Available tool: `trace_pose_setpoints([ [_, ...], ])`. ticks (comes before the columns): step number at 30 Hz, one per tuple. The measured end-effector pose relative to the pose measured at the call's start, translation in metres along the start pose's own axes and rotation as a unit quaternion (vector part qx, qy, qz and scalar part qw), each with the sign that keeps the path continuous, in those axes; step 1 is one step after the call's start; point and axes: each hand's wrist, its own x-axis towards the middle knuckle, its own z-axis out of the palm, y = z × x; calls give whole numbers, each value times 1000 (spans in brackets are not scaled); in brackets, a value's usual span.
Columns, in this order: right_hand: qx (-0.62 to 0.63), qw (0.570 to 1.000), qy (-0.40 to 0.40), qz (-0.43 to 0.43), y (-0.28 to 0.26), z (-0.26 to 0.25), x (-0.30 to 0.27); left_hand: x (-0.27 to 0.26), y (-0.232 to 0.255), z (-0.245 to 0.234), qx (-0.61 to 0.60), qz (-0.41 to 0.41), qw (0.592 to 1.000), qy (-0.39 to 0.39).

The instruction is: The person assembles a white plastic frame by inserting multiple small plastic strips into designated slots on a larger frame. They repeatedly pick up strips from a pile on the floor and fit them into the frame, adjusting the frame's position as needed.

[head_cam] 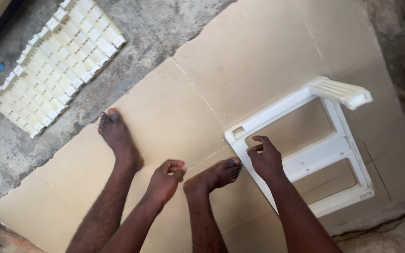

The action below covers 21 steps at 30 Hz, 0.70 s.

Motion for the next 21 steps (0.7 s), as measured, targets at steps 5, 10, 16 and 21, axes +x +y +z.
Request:
trace_pose_setpoints([
  [5,-23,999,-22,-15,-58,38,13,-48,-17,-37,68,10,996,-49],
  [10,18,998,-59,11,-138,87,28,-25,-21,-70,252,206,941,91],
  [16,42,996,-77,-14,-240,154,75,149,-8,-177,370,251,772,451],
  [21,92,992,-91,-15,-311,222,146,192,-30,-189,373,248,763,466],
])
